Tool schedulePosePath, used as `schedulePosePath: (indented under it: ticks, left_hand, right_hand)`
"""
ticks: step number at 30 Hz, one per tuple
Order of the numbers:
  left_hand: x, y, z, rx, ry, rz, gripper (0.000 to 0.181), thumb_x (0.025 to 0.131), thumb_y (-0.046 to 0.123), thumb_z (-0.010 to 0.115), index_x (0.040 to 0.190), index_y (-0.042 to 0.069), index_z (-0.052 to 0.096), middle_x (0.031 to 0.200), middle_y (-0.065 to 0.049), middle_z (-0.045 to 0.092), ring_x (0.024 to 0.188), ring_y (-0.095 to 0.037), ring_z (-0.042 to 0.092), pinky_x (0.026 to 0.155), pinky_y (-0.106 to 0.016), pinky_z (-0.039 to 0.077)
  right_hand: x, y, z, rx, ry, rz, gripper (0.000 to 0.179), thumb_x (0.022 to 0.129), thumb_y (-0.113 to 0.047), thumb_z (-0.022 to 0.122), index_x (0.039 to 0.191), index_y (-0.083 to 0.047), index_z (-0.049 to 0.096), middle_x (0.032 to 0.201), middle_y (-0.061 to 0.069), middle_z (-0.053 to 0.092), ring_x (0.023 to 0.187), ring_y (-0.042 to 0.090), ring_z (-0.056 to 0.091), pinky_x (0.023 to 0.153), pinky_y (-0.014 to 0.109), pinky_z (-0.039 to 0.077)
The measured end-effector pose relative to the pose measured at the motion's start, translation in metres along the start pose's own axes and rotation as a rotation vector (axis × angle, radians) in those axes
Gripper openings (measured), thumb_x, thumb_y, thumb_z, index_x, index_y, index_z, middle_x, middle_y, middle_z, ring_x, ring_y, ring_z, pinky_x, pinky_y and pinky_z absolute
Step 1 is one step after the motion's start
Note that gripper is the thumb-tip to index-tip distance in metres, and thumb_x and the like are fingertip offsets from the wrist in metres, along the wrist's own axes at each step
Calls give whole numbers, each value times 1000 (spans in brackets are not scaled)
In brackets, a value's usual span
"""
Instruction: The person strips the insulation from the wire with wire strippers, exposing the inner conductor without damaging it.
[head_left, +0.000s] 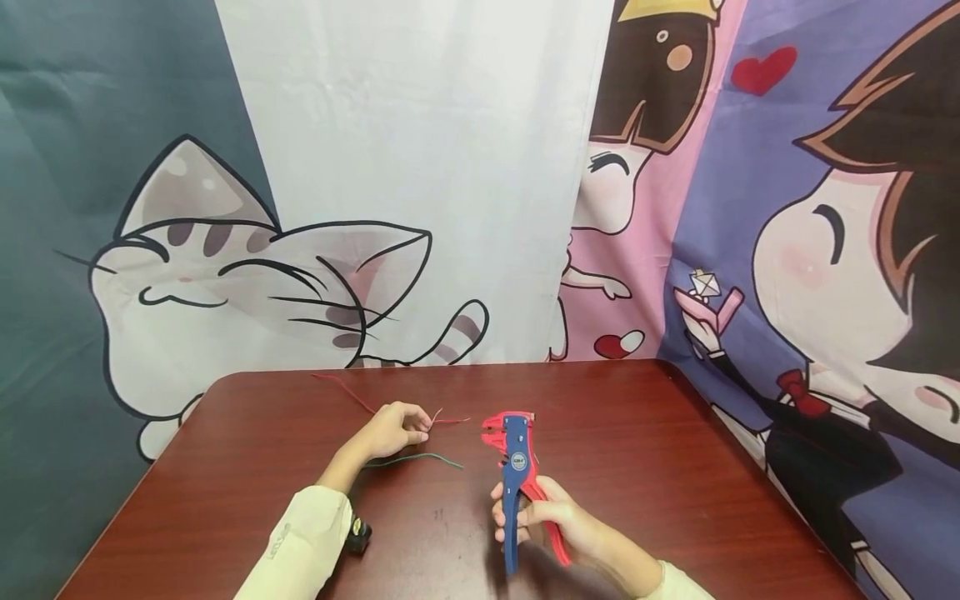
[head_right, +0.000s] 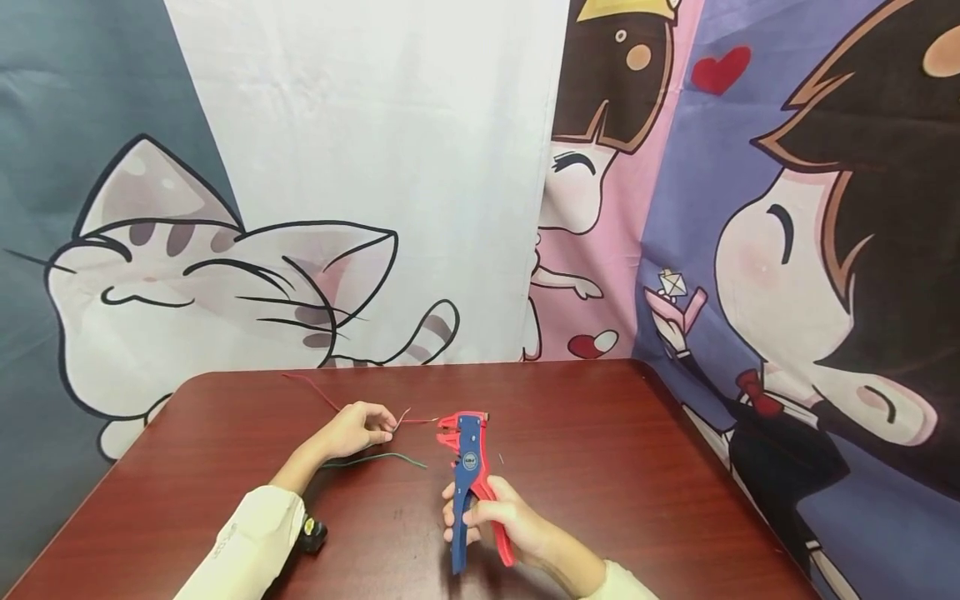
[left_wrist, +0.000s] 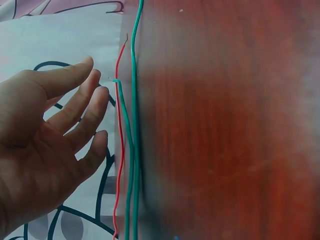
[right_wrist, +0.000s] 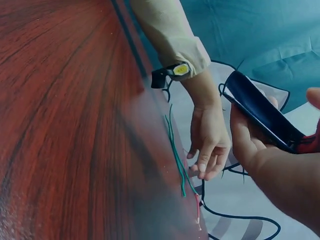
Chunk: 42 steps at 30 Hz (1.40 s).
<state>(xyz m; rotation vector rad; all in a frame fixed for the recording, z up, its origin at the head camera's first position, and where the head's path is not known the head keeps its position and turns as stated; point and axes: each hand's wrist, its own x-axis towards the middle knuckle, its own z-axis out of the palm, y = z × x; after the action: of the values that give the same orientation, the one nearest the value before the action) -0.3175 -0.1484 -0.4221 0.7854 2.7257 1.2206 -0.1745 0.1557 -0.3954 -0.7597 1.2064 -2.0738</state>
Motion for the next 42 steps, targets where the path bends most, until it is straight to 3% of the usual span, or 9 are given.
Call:
schedulePosePath:
  ticks: [4, 14, 24, 30, 35, 42]
  left_hand:
    - [-2, 1, 2, 2, -13, 5, 13, 83, 4, 77, 95, 3, 71, 83, 4, 70, 74, -9, 63, 71, -28, 49]
    - [-7, -5, 6, 14, -34, 10, 16, 81, 4, 79, 95, 3, 71, 86, 0, 71, 72, -8, 63, 69, -25, 50]
    - [-12, -1, 8, 81, -58, -12, 20, 75, -1, 82, 91, 5, 71, 86, -1, 70, 74, -11, 60, 70, -25, 49]
    - [-12, 3, 10, 114, -66, 12, 21, 73, -5, 81, 88, 5, 71, 82, 0, 68, 72, -12, 59, 68, -24, 48]
    - [-11, 3, 13, 159, -70, 35, 19, 74, -7, 79, 83, 6, 70, 76, 2, 66, 68, -6, 56, 66, -23, 47]
    - [-11, 7, 14, 215, -58, 21, 17, 76, -6, 76, 78, 9, 69, 68, 8, 62, 69, -6, 54, 69, -26, 45]
  right_hand:
    - [1, -3, -4, 57, -84, -13, 52, 85, 6, 35, 134, -3, 50, 109, 7, 61, 103, 19, 64, 94, 35, 50]
    - [2, -4, -5, 109, -9, 84, 42, 99, 1, 30, 138, 0, 46, 118, 12, 66, 107, 25, 65, 98, 42, 48]
    - [1, -1, -12, 158, -71, 88, 45, 104, -2, 27, 148, 1, 34, 137, 24, 55, 121, 34, 59, 103, 47, 44]
    - [-1, -2, -9, 166, -67, 152, 44, 106, -10, 26, 149, -5, 33, 134, 20, 59, 121, 37, 58, 94, 50, 49]
    - [0, -2, -9, 214, -67, 144, 41, 106, -10, 22, 144, -11, 39, 123, 11, 62, 117, 35, 61, 92, 50, 51]
    - [2, -2, -11, 193, -95, 123, 40, 106, -10, 21, 139, -11, 43, 115, 10, 62, 106, 28, 64, 89, 52, 52]
